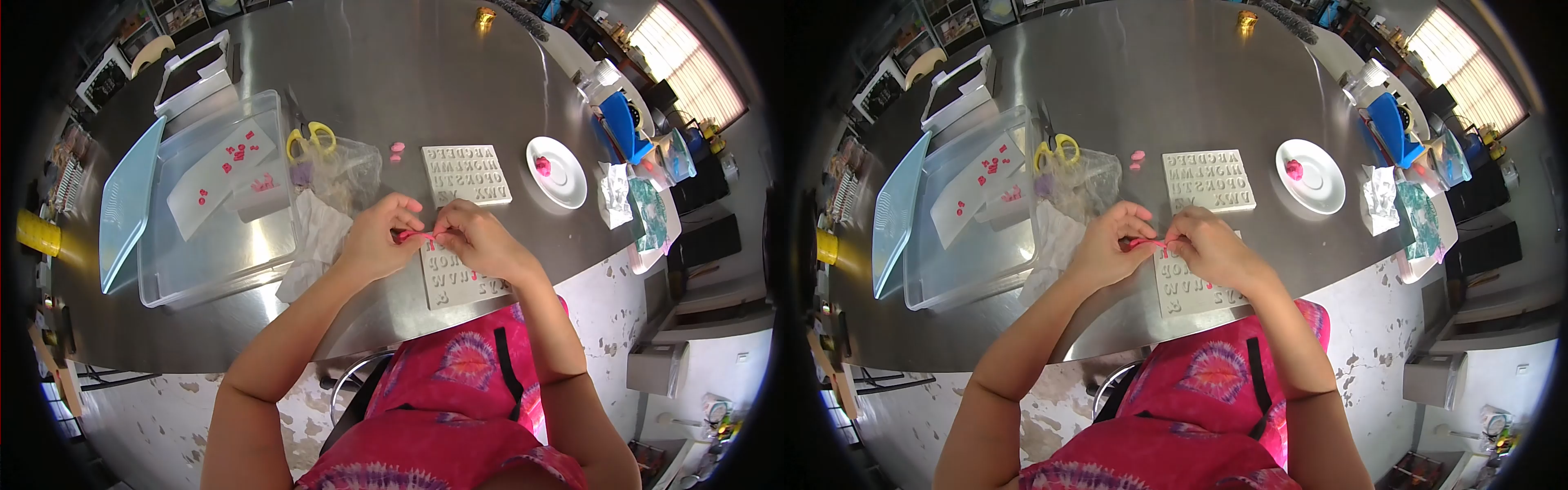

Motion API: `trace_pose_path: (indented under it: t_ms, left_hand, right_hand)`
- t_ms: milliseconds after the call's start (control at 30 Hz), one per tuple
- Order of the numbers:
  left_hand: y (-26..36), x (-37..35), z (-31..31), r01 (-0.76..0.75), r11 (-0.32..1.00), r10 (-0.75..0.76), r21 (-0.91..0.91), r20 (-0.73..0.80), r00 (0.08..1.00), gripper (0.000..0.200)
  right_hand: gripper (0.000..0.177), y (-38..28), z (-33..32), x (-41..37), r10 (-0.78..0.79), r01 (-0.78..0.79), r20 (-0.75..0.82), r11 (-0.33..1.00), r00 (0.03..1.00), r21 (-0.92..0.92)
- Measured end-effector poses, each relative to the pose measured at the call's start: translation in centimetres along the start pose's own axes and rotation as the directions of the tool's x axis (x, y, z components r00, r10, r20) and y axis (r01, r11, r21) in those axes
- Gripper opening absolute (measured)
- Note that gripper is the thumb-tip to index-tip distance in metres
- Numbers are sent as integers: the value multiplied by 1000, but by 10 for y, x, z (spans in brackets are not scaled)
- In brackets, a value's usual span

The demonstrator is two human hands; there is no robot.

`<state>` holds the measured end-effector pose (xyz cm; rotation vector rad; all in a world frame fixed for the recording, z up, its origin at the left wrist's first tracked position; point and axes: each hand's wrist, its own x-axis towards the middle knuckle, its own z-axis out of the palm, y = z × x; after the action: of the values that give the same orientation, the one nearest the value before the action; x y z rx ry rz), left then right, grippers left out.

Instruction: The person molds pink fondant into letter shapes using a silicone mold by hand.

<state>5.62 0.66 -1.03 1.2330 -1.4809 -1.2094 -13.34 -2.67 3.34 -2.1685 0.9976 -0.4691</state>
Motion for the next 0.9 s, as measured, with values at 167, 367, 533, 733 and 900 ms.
trace_pose_path:
  t_ms: [167,367,533,733,900]
  left_hand:
    - [1,-1,1,-68,996,68,51,4,998,34]
    - [0,-2,5,-161,980,165,117,-20,986,31]
    - [1,-2,5,-169,974,175,152,-30,984,31]
    - [1,-2,7,-173,969,185,177,-56,981,30]
    - [-3,-2,8,-189,963,204,191,-64,977,31]
  right_hand:
    - [7,3,0,-1,-18,19,21,1000,1000,-20]
    - [8,2,3,2,39,-40,-14,999,999,-18]
    - [7,4,7,4,26,-22,-71,998,997,57]
    - [9,6,11,7,118,-111,-81,990,990,90]
    - [10,6,12,9,128,-125,-81,991,988,41]
